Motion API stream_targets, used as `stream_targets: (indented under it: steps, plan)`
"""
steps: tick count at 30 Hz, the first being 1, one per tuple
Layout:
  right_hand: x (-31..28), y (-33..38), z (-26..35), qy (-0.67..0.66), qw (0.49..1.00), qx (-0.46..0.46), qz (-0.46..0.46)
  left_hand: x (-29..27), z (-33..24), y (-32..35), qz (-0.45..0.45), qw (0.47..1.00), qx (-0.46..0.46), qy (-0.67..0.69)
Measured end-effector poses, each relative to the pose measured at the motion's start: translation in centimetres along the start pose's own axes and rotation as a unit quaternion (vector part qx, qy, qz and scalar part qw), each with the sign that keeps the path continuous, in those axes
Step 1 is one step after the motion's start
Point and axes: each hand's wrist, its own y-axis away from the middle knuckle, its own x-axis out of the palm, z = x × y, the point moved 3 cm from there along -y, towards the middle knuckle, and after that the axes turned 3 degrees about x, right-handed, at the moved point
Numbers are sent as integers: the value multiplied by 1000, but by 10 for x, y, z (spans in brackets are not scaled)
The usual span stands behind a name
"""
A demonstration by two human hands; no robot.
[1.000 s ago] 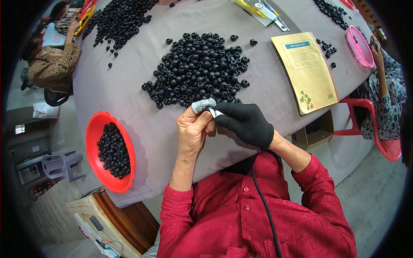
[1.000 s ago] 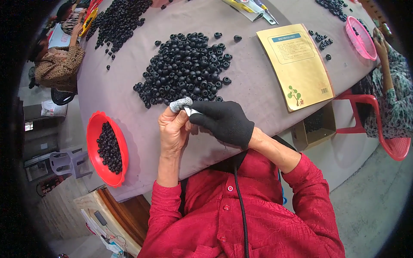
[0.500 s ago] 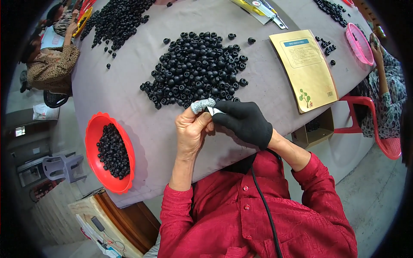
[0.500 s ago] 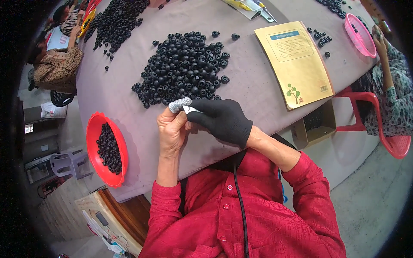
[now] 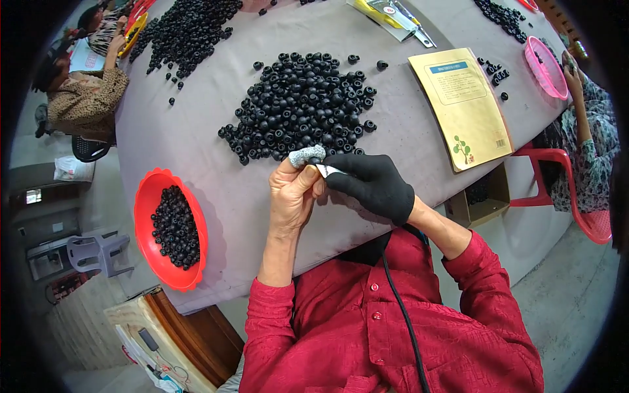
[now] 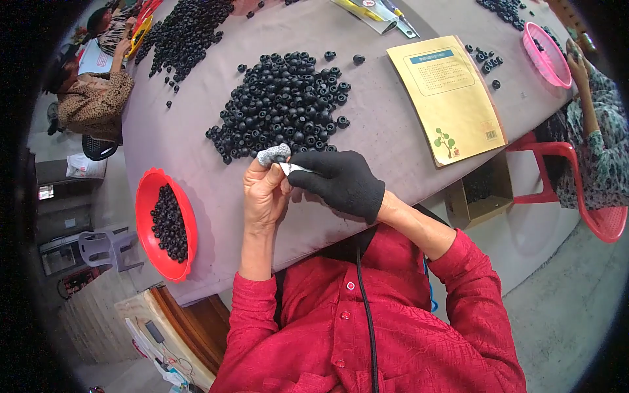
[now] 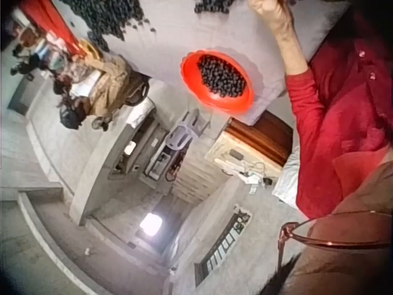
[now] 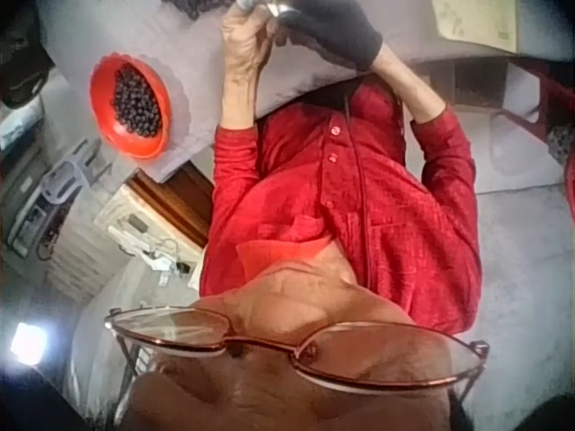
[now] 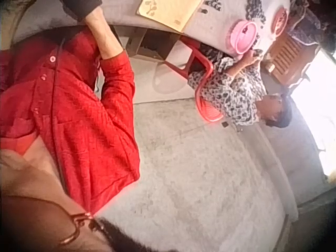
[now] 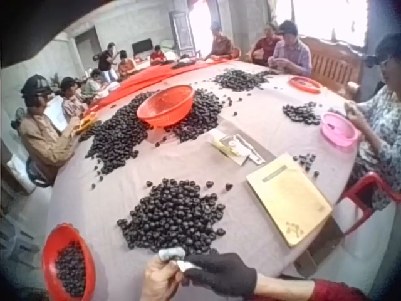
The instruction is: The person sorts small black plastic components by hand, moving them from a table into groups or containers such as a red bowl or onto a paper sheet.
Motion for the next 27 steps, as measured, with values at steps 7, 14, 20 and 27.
stream_targets:
  steps: [7,14,20,27]
  plan:
    - [-3,0,7,31,999,-1,-29,-1,-1,-1,23,999,7,-24]
    - [-4,-3,1,52,992,-90,-75,-6,-24,10,-2,999,47,-21]
    - [-6,3,0,241,944,-211,-77,-11,-50,58,-103,967,166,-161]
    - [-6,1,-3,261,935,-222,-90,-42,-136,117,-337,797,281,-415]
